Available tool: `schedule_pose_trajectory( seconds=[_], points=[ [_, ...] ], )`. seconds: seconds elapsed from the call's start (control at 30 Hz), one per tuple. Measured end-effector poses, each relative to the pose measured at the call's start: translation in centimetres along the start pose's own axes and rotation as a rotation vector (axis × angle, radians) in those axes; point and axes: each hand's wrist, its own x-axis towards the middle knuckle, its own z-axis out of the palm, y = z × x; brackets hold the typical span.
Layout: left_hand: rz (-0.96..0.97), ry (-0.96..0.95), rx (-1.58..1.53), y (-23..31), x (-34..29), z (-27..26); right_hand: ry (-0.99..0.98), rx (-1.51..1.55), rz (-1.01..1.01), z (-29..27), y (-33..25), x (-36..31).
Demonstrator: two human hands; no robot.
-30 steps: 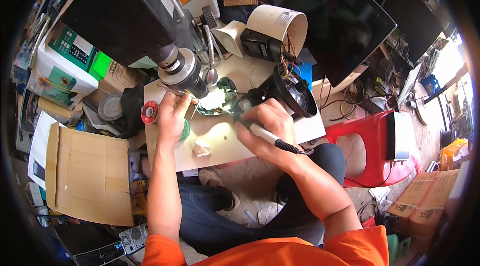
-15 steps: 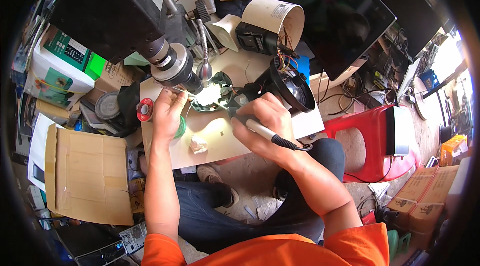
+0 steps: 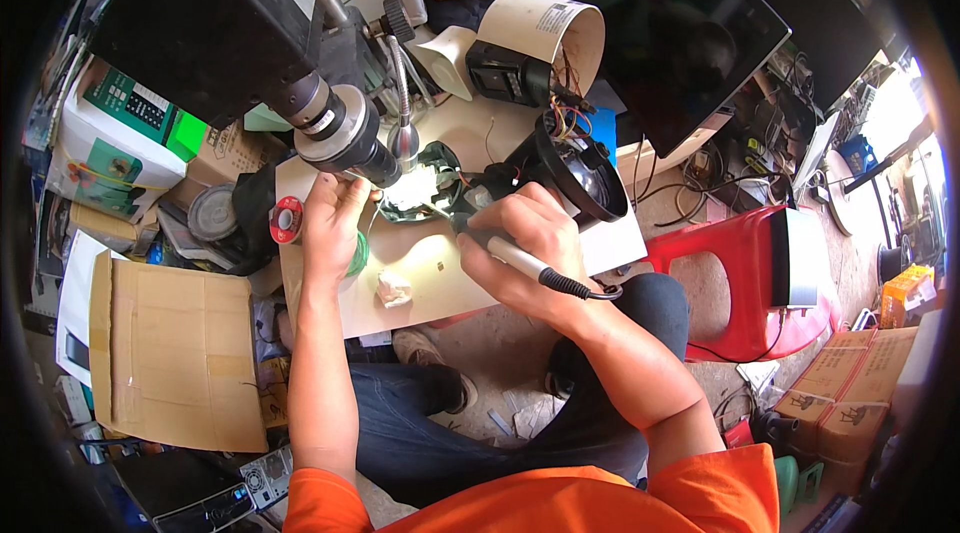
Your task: The person is soldering a small electronic component under a microscope. They use a soldering iron and tweezers to carefully apply solder to the component.
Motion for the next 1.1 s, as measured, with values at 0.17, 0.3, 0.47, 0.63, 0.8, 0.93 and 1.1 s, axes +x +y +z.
schedule_pose_trajectory(
  seconds=[0.17, 0.3, 0.47, 0.63, 0.8, 0.93, 1.1],
  points=[
    [0.009, 0.031, -0.015, 0.3, 0.1, 0.4, 0.001, 0.0, -0.016, 0.0, 0.0, 0.0],
    [-0.006, 0.038, -0.013, 0.2, 0.2, 0.4, -0.003, -0.008, -0.016, 0.1, 0.1, 0.1],
    [-0.015, 0.033, -0.002, -0.5, 0.2, 0.2, -0.009, -0.008, -0.006, 0.0, 0.0, 0.1],
    [-0.024, 0.053, -0.021, -0.6, 0.1, 0.4, -0.004, 0.005, -0.01, -0.1, 0.0, 0.1],
    [-0.035, 0.094, 0.092, -1.5, -0.3, 0.0, -0.029, 0.032, -0.029, 0.0, 0.7, -0.3],
    [-0.035, 0.119, 0.098, -2.3, -0.3, -0.1, -0.022, 0.047, -0.011, -0.4, 0.0, -0.2],
    [-0.031, 0.115, 0.102, -2.9, -0.2, -0.3, -0.005, 0.028, -0.054, 0.1, 0.7, -0.1]
  ],
)
